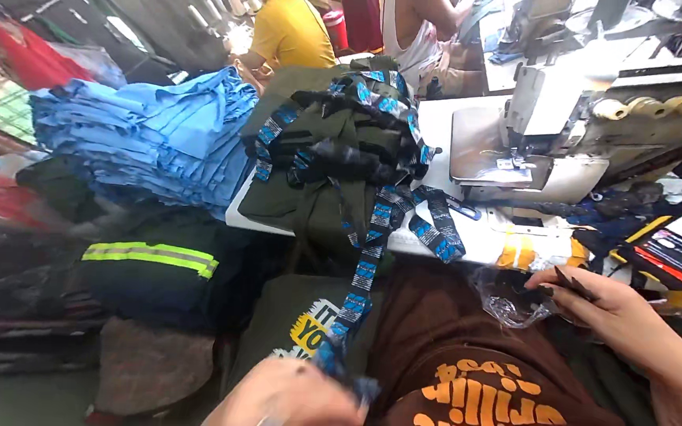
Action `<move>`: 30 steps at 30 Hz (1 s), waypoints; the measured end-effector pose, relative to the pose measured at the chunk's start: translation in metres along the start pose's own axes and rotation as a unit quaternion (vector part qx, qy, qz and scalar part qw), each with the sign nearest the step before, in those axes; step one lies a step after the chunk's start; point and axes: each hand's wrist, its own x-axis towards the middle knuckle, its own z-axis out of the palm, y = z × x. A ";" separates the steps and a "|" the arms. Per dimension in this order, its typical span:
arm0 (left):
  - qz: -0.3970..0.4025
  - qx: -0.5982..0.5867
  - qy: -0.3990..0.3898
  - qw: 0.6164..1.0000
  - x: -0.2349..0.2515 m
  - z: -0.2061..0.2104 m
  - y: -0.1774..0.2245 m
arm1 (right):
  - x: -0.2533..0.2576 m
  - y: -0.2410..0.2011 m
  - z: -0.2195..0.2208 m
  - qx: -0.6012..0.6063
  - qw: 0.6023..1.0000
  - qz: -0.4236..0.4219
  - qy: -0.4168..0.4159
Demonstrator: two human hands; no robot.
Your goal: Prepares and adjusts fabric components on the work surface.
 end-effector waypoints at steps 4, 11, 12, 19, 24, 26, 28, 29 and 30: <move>-0.065 0.034 -0.094 0.993 0.031 0.025 -0.047 | 0.021 0.006 0.014 -0.116 0.992 -0.054 0.003; -0.144 0.115 -0.100 0.978 0.055 0.047 -0.079 | 0.090 0.018 0.082 -0.270 0.956 -0.079 -0.080; -0.159 0.120 -0.087 0.976 0.054 0.045 -0.083 | 0.097 0.023 0.090 -0.290 0.951 -0.071 -0.083; -0.239 0.030 -0.003 0.971 0.050 0.029 -0.104 | 0.094 -0.016 0.084 -0.065 0.993 -0.099 -0.019; -0.213 -0.068 -0.006 0.975 0.083 0.040 -0.125 | 0.081 -0.040 0.082 -0.039 0.975 -0.217 -0.008; -0.222 -0.075 0.002 0.972 0.100 0.049 -0.141 | 0.091 -0.014 0.095 -0.152 0.962 -0.227 0.020; -0.251 -0.074 -0.033 0.965 0.112 0.073 -0.173 | 0.098 0.031 0.105 -0.207 0.958 -0.197 -0.018; -0.263 -0.082 -0.061 0.959 0.109 0.093 -0.193 | 0.097 0.048 0.106 -0.203 0.962 -0.178 -0.033; -0.273 -0.096 -0.084 0.954 0.098 0.116 -0.211 | 0.096 0.056 0.102 -0.182 0.970 -0.153 -0.050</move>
